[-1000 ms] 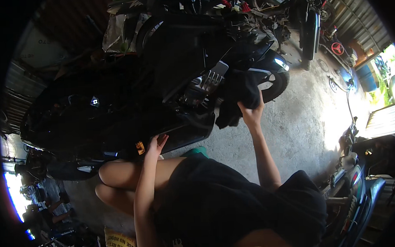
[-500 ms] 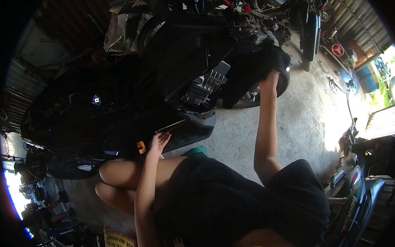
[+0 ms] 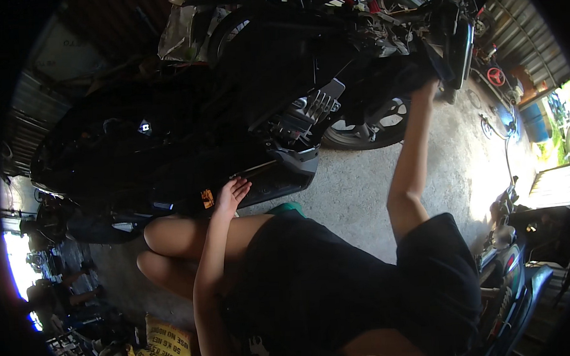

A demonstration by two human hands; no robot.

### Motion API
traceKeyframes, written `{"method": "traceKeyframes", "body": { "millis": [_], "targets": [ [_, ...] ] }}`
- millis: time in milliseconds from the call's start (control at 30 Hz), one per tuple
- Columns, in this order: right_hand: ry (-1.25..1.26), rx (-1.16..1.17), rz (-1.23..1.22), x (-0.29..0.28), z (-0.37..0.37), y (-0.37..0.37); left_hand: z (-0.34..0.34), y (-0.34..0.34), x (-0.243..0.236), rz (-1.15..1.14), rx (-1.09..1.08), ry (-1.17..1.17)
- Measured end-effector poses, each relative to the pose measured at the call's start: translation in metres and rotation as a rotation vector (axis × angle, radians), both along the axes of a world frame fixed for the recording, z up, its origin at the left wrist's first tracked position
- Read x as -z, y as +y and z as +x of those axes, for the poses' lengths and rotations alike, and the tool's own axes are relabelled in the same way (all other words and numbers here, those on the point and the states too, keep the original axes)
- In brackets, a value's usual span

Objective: The person unfastens parts on a motorcycle using an Allen key and an open-ended wrench, then wipes down the motorcycle body with a cloth.

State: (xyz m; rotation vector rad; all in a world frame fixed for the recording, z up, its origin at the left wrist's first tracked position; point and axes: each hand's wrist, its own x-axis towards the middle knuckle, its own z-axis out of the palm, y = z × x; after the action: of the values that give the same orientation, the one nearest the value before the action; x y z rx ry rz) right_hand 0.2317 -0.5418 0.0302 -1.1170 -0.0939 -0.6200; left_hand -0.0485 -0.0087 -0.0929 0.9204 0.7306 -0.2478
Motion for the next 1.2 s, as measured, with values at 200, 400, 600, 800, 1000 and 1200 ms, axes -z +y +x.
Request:
{"method": "traceKeyframes", "body": {
  "millis": [200, 400, 600, 800, 1000, 1200],
  "targets": [
    [0.28, -0.314, 0.381, -0.012, -0.108, 0.089, 0.003, -0.005, 0.003, 0.027, 0.059, -0.013],
    [0.183, -0.25, 0.217, 0.012, -0.055, 0.124, -0.012, 0.002, -0.005, 0.094, 0.085, 0.029],
    [0.245, -0.22, 0.153, 0.006, 0.019, 0.047, -0.009, -0.001, -0.001, 0.07, 0.136, -0.001],
    [0.125, 0.01, 0.37, 0.016, -0.081, 0.065, -0.008, -0.005, -0.008, 0.396, 0.083, -0.131],
    [-0.353, 1.095, -1.52, -0.017, -0.167, 0.065, -0.002, -0.011, -0.041, 0.685, -0.031, -0.554],
    [-0.463, 0.159, -1.374, -0.137, -0.156, 0.224, 0.014, -0.056, -0.132, 0.722, 0.148, -0.866]
  ]
}}
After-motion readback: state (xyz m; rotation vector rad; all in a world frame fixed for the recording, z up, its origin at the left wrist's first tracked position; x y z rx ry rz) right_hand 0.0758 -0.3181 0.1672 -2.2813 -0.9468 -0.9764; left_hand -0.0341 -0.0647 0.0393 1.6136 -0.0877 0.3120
